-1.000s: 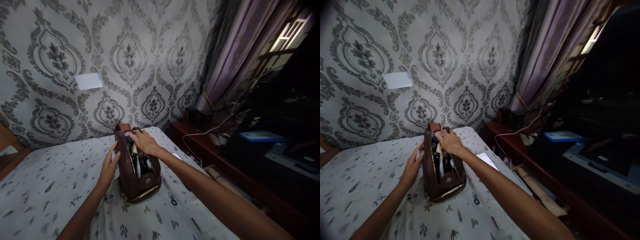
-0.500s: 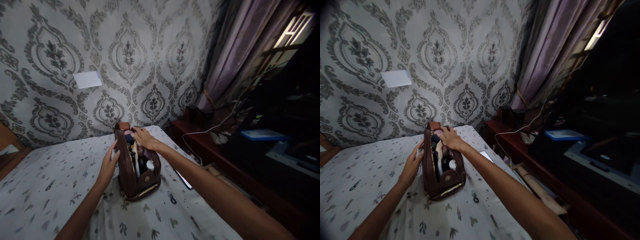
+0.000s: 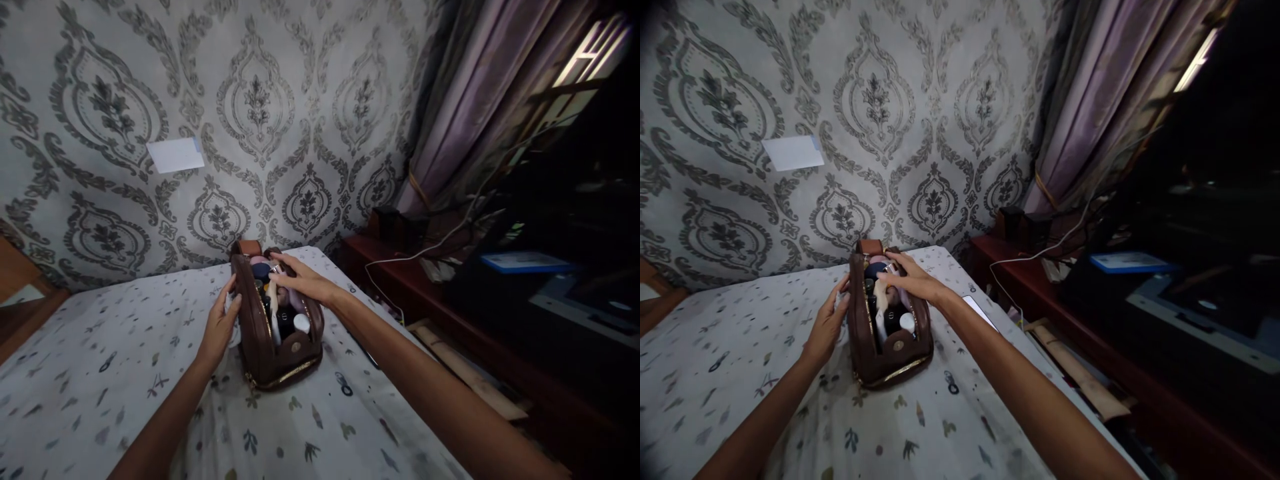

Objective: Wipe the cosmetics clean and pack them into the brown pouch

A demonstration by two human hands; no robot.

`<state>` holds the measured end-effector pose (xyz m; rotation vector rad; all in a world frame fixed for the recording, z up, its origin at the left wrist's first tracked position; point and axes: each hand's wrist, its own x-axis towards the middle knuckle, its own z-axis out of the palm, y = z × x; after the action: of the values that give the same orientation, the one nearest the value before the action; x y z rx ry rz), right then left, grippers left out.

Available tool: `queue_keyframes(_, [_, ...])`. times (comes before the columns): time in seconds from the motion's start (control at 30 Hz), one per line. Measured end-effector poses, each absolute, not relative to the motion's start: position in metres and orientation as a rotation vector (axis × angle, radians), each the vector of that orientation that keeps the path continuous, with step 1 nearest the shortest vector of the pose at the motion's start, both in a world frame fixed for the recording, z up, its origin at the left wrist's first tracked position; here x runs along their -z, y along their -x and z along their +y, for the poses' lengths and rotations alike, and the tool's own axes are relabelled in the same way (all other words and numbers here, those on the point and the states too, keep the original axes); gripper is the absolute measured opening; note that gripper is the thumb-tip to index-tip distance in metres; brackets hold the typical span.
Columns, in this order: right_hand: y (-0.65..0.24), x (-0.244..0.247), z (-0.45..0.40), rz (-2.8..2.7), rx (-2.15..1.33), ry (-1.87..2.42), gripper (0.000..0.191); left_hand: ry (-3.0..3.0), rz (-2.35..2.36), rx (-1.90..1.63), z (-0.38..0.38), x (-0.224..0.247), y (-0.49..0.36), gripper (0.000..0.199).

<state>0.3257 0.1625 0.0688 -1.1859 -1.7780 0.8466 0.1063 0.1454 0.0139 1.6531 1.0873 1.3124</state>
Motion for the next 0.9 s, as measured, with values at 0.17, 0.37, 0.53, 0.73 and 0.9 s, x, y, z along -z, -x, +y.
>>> queue_keyframes(0.17, [-0.321, -0.069, 0.167, -1.876, -0.657, 1.343, 0.044, -1.632, 1.091, -1.32, 0.144, -0.013, -0.106, 0.058])
queue_keyframes(0.37, [-0.322, -0.072, 0.167, -2.016, -0.659, 1.363, 0.074, -1.634, 1.056, -1.322, 0.146, -0.011, -0.105, 0.059])
queue_keyframes(0.53, [-0.306, -0.082, 0.163, -2.004, -0.526, 1.686, 0.074, -1.621, 1.041, -1.354, 0.148, -0.008, -0.103, 0.058])
queue_keyframes(0.73, [-0.294, -0.093, 0.156, -1.994, -0.397, 1.84, 0.053, -1.606, 1.008, -1.366, 0.149, -0.006, -0.101, 0.058])
queue_keyframes(0.9, [-0.304, -0.084, 0.16, -2.032, -0.407, 1.704, 0.052, -1.578, 1.028, -1.373, 0.147, -0.005, -0.102, 0.059])
